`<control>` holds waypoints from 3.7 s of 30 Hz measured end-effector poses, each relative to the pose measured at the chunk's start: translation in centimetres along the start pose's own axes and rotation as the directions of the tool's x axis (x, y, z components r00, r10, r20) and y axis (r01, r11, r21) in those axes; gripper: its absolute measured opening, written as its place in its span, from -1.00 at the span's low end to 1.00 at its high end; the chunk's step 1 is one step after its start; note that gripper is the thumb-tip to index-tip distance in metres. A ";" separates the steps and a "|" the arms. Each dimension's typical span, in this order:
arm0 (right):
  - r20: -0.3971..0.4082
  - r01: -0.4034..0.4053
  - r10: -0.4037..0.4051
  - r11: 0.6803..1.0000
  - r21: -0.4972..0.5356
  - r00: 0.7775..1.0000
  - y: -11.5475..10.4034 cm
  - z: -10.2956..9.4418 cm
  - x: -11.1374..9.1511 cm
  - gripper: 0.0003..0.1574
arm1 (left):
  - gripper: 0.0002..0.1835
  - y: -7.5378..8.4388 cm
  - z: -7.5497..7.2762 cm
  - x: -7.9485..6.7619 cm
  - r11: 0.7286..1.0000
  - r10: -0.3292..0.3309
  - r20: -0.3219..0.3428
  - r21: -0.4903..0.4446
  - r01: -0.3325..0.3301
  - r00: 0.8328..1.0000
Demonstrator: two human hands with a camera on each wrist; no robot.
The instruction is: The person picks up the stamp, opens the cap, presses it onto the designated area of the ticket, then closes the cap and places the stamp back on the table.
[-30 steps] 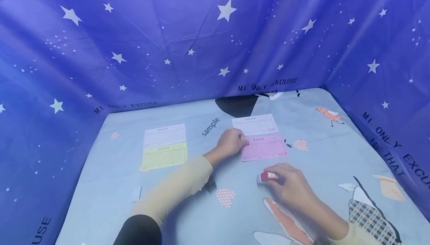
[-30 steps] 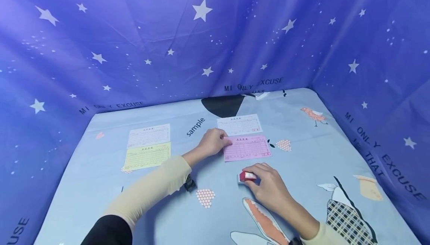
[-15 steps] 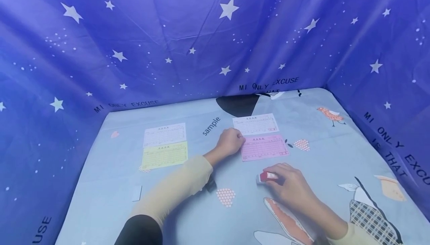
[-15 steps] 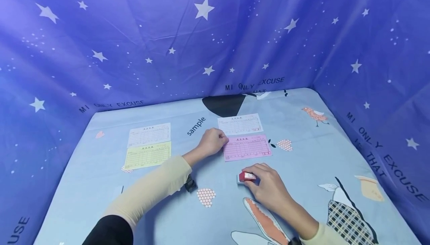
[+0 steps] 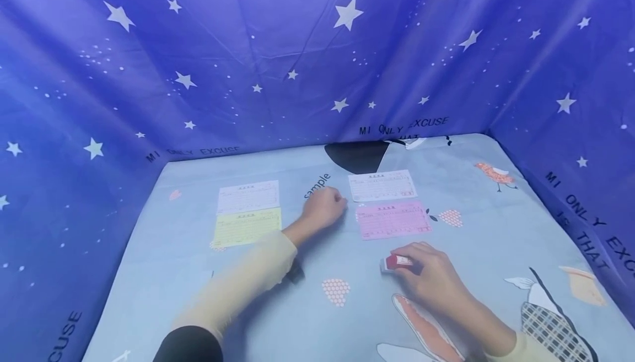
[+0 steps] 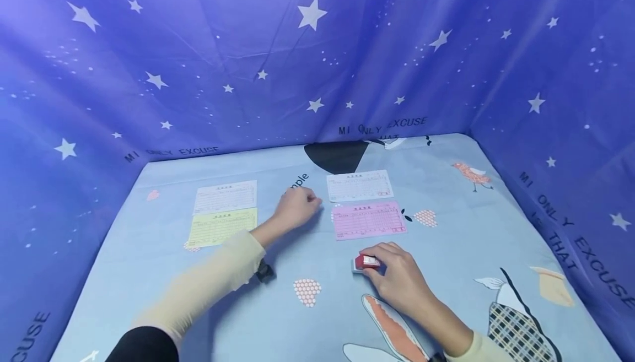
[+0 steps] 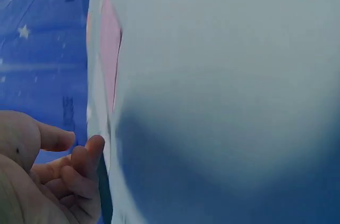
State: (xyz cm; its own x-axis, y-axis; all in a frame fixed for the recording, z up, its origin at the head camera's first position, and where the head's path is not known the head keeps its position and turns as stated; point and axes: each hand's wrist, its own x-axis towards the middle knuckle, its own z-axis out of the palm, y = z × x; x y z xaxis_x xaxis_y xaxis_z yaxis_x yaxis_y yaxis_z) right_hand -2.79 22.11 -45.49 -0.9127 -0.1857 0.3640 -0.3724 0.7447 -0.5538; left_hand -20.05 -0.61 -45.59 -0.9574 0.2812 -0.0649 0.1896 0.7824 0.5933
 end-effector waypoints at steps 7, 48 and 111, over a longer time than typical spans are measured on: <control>0.009 0.037 -0.037 0.999 0.009 0.999 -0.2 0.1 0.3 -0.53 | -0.76 -7.0 -6.4 -0.2 0.981 -0.196 -0.031 0.006 0.196 0.980; 0.050 0.047 -0.047 0.999 0.017 0.998 -0.6 1.4 1.0 -0.53 | -0.79 -20.2 -15.2 -2.1 0.853 -0.518 -0.213 -0.054 0.519 0.828; 0.111 0.174 -0.175 0.985 0.020 0.978 -2.2 3.5 0.9 -0.29 | -0.20 -8.4 -1.9 -16.5 0.946 0.166 -0.049 0.289 -0.145 0.985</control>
State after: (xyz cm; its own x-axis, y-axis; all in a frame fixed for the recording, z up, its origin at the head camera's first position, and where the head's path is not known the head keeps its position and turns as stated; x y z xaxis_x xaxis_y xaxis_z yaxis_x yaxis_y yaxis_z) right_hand -3.43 18.10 -46.57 -0.8462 -0.3831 0.3703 -0.5290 0.6878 -0.4971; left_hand -6.28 -12.90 -47.96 -0.9221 0.3798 0.0738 0.3814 0.8601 0.3389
